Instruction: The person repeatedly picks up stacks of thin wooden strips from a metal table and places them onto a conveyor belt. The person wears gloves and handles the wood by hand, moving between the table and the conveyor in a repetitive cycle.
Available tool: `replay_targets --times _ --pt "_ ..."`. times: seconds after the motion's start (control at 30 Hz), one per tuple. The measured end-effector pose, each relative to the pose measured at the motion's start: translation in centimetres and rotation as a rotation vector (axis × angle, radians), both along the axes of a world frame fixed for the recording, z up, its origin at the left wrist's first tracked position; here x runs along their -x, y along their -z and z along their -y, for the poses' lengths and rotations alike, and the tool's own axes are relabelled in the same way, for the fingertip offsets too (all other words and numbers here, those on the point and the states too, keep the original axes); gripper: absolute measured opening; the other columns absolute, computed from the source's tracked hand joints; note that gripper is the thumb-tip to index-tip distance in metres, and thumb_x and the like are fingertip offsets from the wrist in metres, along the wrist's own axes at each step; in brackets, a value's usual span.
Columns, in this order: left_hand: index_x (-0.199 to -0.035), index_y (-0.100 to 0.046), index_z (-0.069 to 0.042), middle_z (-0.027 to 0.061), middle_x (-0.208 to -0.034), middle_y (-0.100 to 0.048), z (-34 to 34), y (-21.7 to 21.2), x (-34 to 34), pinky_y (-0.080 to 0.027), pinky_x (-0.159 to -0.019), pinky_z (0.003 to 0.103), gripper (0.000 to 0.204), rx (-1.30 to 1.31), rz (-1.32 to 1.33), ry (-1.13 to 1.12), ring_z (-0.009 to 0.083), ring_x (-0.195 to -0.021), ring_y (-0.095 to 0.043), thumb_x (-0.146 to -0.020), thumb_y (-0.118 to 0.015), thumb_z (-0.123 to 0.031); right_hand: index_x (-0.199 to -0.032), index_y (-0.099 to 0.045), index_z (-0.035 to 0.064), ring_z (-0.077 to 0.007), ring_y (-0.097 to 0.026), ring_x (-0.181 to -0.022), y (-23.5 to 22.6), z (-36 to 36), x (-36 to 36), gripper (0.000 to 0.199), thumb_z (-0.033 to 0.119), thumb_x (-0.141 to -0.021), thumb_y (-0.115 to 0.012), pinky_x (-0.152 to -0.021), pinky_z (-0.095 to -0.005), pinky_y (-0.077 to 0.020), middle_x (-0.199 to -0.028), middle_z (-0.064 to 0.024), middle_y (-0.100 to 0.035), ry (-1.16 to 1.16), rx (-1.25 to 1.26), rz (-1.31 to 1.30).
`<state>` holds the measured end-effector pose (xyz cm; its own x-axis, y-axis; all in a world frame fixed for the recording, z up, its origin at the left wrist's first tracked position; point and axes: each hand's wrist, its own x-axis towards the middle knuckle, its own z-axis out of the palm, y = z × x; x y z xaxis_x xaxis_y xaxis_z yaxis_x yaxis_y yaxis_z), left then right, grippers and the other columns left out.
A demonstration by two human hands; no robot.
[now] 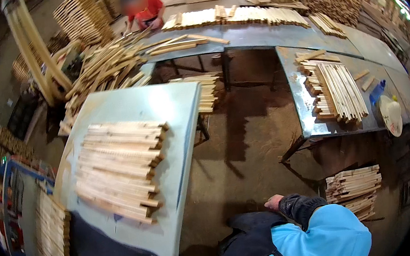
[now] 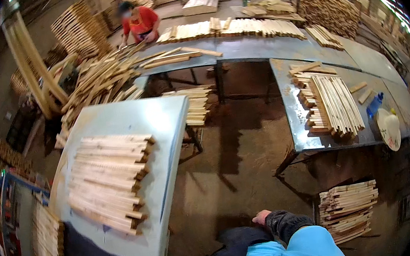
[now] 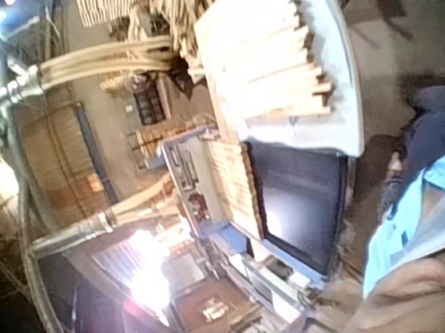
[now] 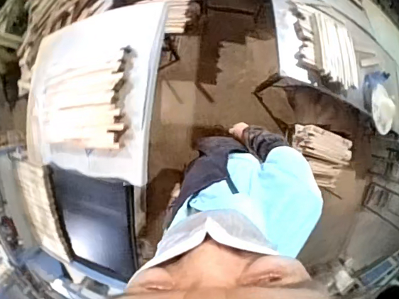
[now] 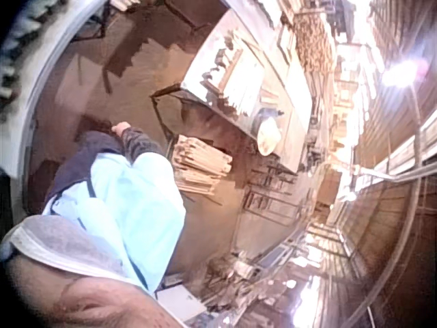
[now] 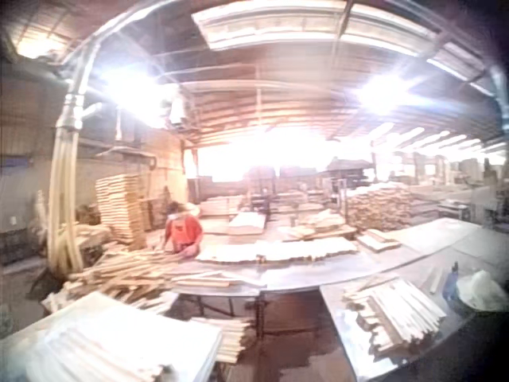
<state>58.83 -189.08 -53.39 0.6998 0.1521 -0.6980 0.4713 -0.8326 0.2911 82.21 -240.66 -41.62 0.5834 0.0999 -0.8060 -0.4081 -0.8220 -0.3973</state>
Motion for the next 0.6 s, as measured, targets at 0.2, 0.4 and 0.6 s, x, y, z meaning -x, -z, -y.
replay_targets --times 0.2,0.4,0.6 --pt "-0.12 -0.069 -0.005 0.0178 -0.121 -0.069 9.3 -0.9 -12.3 -0.051 -0.097 0.054 0.043 -0.049 -0.058 -0.093 0.039 -0.116 -0.065 -0.104 -0.063 -0.044 -0.138 -0.072 0.0045 -0.0394 -0.061 -0.136 1.2 9.4 -5.1 0.057 0.047 -0.103 -0.059 -0.115 -0.0451 -0.0472 -0.144 -0.0201 -0.068 -0.049 0.013 0.001" --pt "-0.14 -0.069 -0.002 0.0213 -0.14 -0.07 12.8 -2.2 -28.7 -0.05 -0.105 0.052 0.062 0.021 -0.091 -0.731 0.0372 -0.131 -0.063 -0.104 -0.061 -0.052 -0.137 -0.072 0.0004 -0.042 -0.062 -0.135 4.0 15.3 -9.9 0.058 0.046 -0.102 -0.062 -0.113 -0.0482 -0.0478 -0.143 -0.0228 -0.068 0.293 0.009 0.086" --pt "-0.128 -0.071 -0.004 0.0206 -0.132 -0.072 20.2 -5.7 -44.4 -0.051 -0.103 0.05 0.05 0.273 -0.253 -0.704 0.0385 -0.126 -0.065 -0.103 -0.061 -0.046 -0.132 -0.074 0.0002 -0.0418 -0.062 -0.135 5.1 17.0 -15.9 0.059 0.047 -0.097 -0.067 -0.113 -0.0466 -0.048 -0.14 -0.024 -0.07 0.597 -0.133 0.01"
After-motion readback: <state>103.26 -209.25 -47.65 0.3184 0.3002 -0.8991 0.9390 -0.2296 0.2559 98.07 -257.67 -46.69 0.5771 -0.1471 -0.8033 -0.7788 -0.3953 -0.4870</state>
